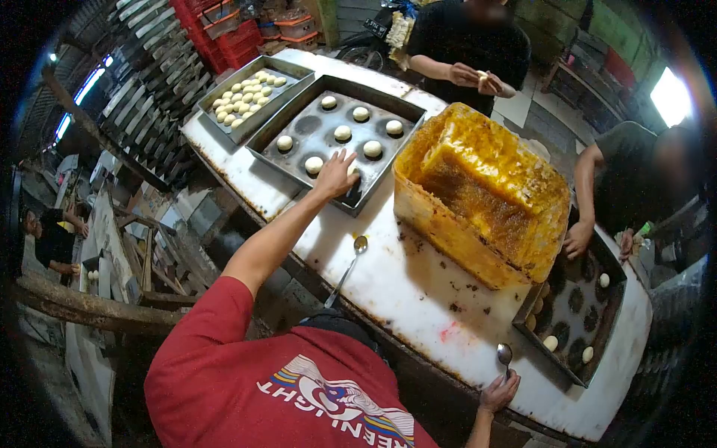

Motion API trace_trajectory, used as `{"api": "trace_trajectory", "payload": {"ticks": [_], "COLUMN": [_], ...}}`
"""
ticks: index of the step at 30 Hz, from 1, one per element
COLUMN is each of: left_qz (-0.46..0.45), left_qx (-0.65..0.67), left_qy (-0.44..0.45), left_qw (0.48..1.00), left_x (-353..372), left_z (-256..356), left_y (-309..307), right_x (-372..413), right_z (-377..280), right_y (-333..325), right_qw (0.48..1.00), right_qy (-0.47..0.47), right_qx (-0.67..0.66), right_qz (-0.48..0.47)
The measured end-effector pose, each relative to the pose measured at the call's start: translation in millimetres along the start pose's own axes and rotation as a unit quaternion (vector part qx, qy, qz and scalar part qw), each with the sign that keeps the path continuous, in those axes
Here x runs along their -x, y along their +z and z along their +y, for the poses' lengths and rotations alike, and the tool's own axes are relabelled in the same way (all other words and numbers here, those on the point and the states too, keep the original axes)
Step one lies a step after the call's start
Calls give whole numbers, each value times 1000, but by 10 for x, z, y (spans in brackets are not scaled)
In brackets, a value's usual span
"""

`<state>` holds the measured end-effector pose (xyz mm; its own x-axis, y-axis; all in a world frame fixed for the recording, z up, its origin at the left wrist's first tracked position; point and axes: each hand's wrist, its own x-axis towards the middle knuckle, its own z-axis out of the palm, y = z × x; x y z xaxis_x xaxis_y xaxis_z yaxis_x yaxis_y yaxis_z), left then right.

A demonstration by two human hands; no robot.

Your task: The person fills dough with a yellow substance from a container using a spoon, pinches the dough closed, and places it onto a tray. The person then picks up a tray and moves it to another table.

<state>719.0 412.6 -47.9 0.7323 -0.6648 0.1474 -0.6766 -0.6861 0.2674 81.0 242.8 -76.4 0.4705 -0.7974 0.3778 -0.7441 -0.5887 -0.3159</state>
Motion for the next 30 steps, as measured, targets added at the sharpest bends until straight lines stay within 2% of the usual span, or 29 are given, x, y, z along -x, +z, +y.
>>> {"api": "trace_trajectory", "payload": {"ticks": [1, 4, 8, 10, 14, 18, 20, 23, 30], "left_qz": [-1, -130, -127, -82, -22, -51, -50, -22, 3], "left_qx": [2, -24, -57, 9, 9, -18, -60, -50, -48], "left_qy": [-2, 4, 13, 12, -14, -40, -69, -95, -80], "left_qw": [1000, 991, 990, 996, 1000, 998, 995, 994, 996], "left_x": [16, 28, 6, -89, -220, -250, -233, -171, -201], "left_z": [32, 79, 67, 20, 109, 249, 298, 356, 210], "left_y": [-25, -85, -9, -15, -132, -86, -12, -20, 125], "right_x": [-5, -23, -17, -1, -8, -32, -16, -4, -23], "right_z": [-11, -74, -36, 23, 6, -76, -46, -17, -51], "right_y": [-5, -40, -9, 25, 11, -37, -41, -4, -27], "right_qw": [1000, 1000, 1000, 1000, 1000, 1000, 1000, 1000, 1000], "right_qy": [2, 12, 2, 3, -3, -1, 3, 4, -6], "right_qx": [6, 5, 8, 5, -1, 12, 14, 10, 7], "right_qz": [2, -6, 2, -2, 1, -11, -14, -11, -11]}}
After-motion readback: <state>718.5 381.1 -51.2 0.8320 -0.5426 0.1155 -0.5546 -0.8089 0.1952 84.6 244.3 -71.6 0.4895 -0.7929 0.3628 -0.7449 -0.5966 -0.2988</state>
